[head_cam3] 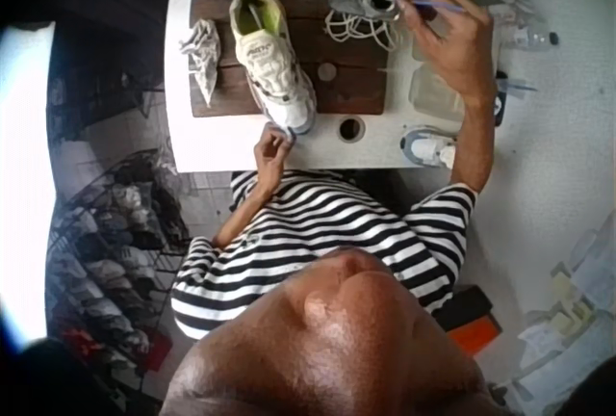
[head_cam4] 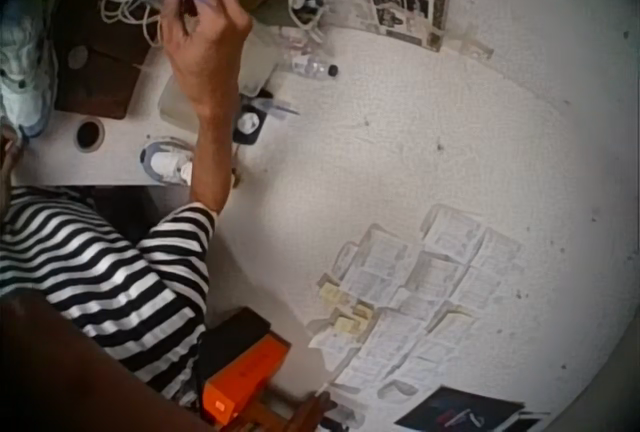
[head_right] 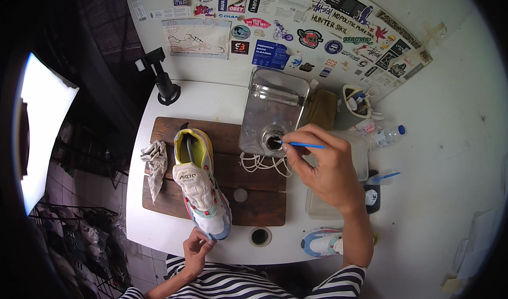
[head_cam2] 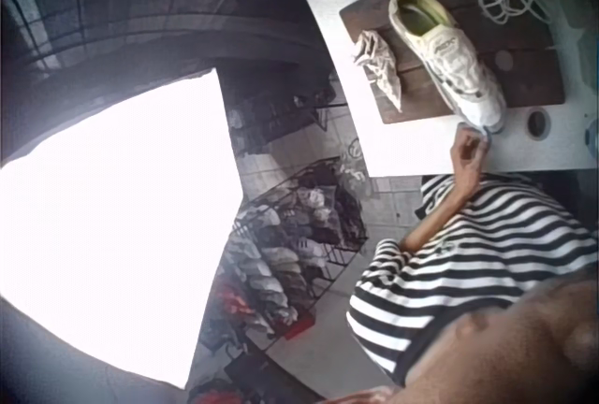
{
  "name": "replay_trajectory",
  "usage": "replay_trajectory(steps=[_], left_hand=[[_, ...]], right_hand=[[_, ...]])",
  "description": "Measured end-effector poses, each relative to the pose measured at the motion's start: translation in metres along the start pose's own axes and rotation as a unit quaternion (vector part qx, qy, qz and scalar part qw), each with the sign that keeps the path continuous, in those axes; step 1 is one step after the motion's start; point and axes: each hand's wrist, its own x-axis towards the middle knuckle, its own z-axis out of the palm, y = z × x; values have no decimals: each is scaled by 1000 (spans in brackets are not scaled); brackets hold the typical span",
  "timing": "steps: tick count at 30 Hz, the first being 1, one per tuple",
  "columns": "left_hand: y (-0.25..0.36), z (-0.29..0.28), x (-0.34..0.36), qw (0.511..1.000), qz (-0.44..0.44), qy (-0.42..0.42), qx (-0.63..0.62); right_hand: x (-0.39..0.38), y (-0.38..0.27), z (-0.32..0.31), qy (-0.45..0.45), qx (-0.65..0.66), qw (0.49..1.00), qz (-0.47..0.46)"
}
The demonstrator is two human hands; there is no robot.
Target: Using a small paintbrush to apply blue paint to the midsole or accents of a sneaker.
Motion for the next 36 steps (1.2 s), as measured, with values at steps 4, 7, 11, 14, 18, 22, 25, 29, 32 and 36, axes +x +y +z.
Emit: replay_trajectory(steps=[4,7,11,14,18,22,25,29,32,36], left_hand=[[-1,0,-1,1000,6,2,1],[1,0,0,1000,5,3,-3],[-1,-1,0,1000,13,0,4],[2,0,0,1000,7,-1,-2],[1,0,0,1000,11,0,-7],[-1,0,0,1000,13,-3,-2],[0,1,0,1000,13,-4,-4],[1,1,0,1000,12,-1,-4],[0,0,0,1000,13,-1,-2],[0,0,0,1000,14,0,-2]], right_hand=[[-9,-1,5,8,-18,1000,-17],[-17,-7,11,30,-23,999,-22],[-29,-7,18,40,-72,995,-61],[-32,-7,25,45,-101,990,-91],[-35,-8,33,61,-124,984,-115],[-36,-12,34,68,-127,983,-112],[-38,-16,33,71,-134,982,-116],[-37,-19,32,77,-140,981,-109],[-38,-18,30,78,-138,981,-115],[-39,-20,22,109,-127,981,-100]])
